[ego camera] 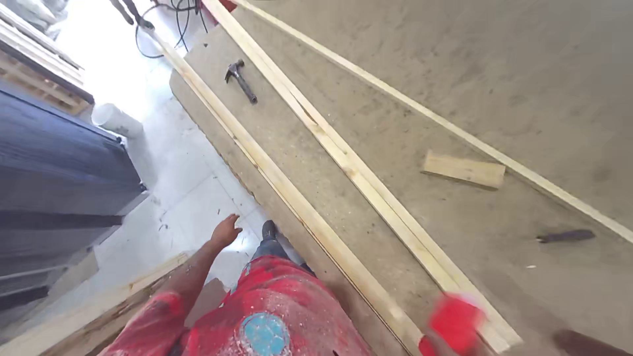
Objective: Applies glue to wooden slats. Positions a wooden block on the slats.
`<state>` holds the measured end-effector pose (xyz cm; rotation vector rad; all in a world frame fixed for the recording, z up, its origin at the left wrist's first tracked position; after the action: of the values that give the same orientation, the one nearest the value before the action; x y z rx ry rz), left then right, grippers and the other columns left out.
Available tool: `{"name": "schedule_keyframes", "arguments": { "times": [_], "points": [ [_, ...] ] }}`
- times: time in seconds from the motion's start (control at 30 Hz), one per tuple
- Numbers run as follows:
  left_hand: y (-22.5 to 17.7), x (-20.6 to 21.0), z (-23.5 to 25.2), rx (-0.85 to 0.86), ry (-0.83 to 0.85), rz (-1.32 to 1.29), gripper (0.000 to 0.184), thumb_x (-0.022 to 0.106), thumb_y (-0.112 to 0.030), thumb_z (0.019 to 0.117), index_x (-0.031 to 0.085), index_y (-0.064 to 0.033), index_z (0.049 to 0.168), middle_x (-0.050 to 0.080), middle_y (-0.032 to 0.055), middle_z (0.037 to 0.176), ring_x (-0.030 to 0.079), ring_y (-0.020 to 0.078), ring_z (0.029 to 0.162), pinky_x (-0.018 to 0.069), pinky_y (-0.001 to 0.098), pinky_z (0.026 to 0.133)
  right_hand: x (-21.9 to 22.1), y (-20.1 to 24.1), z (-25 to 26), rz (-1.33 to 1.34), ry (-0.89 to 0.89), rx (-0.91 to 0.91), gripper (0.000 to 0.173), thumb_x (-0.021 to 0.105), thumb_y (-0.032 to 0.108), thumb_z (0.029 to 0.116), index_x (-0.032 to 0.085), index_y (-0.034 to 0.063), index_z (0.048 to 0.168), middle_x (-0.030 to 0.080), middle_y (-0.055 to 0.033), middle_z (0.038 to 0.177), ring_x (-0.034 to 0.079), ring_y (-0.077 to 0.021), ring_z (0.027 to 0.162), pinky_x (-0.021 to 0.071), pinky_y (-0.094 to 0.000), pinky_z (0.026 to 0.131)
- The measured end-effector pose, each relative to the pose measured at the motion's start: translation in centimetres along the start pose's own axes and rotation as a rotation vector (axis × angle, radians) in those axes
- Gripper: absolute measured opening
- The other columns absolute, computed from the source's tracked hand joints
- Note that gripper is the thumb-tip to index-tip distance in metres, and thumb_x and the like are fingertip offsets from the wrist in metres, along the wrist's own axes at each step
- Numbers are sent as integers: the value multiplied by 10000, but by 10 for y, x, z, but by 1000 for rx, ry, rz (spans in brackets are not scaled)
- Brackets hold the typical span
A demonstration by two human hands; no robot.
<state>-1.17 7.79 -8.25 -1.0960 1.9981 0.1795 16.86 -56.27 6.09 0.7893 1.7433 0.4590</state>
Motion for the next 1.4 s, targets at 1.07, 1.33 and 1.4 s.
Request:
{"name": "schedule_keyframes", "arguments": {
  "times": [1.07, 1.33, 1.4],
  "points": [
    [422, -91, 186, -371, 347, -484, 558, 639, -435, 999, 606, -64, 1413, 652, 174, 1372, 597, 323, 1319, 432, 562, 1147, 624, 847, 87, -237, 610, -944, 752, 868, 530, 690, 620, 118, 1269, 723, -56, 1053, 711, -153, 960, 603, -455, 847],
    [562, -215, 242, -720, 62, -937, 476, 589, -371, 1048, 601, -42, 1391, 695, 199, 1258, 689, 346, 1140, 543, 582, 988, 814, 1013, 109, 340, 610, -693, 587, 880, 254, 789, 576, 78, 1259, 734, -38, 1058, 738, -152, 952, 646, -394, 845],
    [576, -245, 258, -725, 41, -980, 467, 591, -351, 1051, 591, -38, 1397, 691, 201, 1265, 693, 345, 1130, 547, 580, 977, 831, 1001, 122, 314, 597, -559, 549, 835, 330, 840, 594, 78, 1264, 739, -44, 1045, 740, -155, 928, 645, -404, 836]
  ]
}}
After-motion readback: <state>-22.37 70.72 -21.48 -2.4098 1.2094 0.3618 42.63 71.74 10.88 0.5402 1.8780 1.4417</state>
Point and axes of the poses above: each hand's wrist, its own z-axis towards the middle knuckle, its own x-axis out of the palm, y = z × x, the point moved 8 cm from there along z, towards the middle knuckle
